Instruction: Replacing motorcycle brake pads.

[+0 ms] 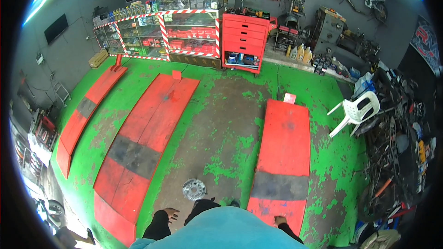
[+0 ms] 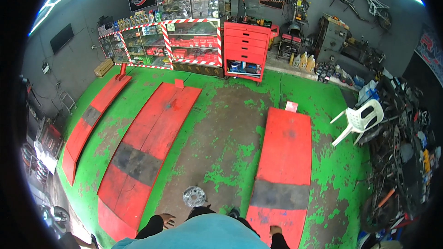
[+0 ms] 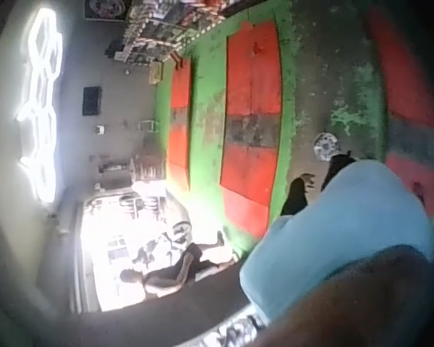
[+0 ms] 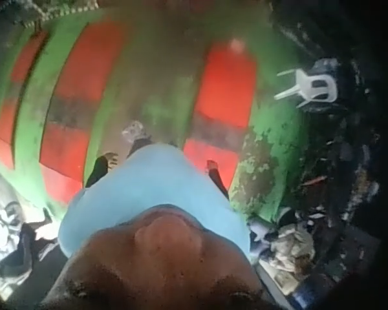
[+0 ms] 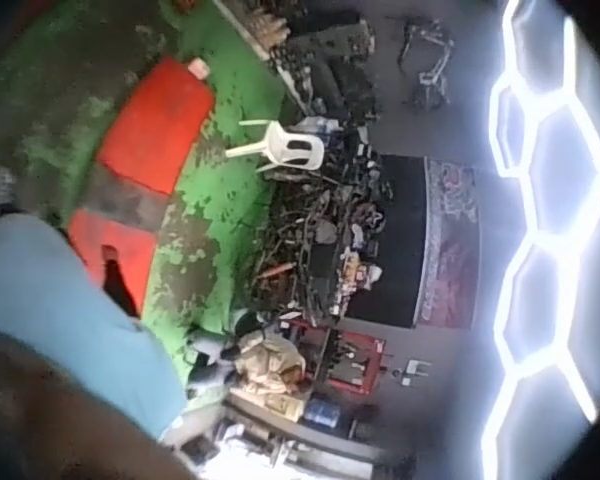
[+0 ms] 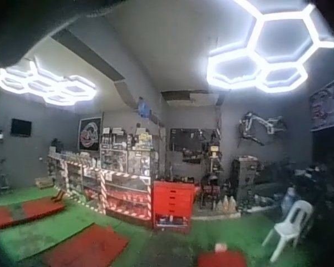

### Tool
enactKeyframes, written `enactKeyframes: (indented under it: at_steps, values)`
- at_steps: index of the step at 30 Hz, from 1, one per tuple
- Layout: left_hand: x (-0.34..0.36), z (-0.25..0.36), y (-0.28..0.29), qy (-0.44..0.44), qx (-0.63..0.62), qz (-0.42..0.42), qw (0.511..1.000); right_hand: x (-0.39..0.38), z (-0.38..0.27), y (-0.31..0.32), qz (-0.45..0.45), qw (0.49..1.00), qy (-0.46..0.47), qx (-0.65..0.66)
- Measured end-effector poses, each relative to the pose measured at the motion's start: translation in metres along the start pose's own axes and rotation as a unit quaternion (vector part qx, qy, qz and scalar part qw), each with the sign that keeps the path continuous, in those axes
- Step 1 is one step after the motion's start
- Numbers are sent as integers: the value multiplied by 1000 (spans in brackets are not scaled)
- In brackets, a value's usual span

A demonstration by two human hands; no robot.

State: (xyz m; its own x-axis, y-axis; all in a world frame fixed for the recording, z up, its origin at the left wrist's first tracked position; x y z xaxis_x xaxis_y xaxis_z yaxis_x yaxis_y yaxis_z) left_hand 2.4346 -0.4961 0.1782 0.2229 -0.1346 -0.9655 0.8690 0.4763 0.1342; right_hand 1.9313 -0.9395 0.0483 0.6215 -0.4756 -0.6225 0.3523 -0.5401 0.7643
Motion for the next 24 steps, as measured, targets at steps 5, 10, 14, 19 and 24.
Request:
enactKeyframes:
  at_steps: [5, 10, 14, 19, 24]
  values:
    - [29, 87, 34, -36, -129, 62, 989, 174, 14, 209, 88, 772, -206, 595]
    - [94, 190, 100, -7, -159, 67, 985, 296, -25, 360, 158, 780, -162, 584]
    - [125, 299, 154, 29, -170, -36, 984, 373, -44, 358, 46, 739, -251, 624]
    - [178, 502, 243, -131, -74, 69, 986, 436, -4, 297, 133, 916, -96, 365]
    - [215, 705, 319, -324, 62, 242, 913, 467, -26, 309, -22, 985, -156, 70]
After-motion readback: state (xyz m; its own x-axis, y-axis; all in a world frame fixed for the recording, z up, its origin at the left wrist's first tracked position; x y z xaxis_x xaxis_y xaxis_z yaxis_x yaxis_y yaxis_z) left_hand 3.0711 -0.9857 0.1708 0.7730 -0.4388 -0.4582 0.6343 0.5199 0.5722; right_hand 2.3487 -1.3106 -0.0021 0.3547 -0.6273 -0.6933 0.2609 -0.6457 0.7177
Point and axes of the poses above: each hand's wrist, its own x-axis towards the middle knuckle, its own y-axis out of the back of the hand, z = x × y, the point moved 1 cm from there along x, towards the middle knuckle, and after that the axes turned 2 degrees about -y, right-handed, at the moved point
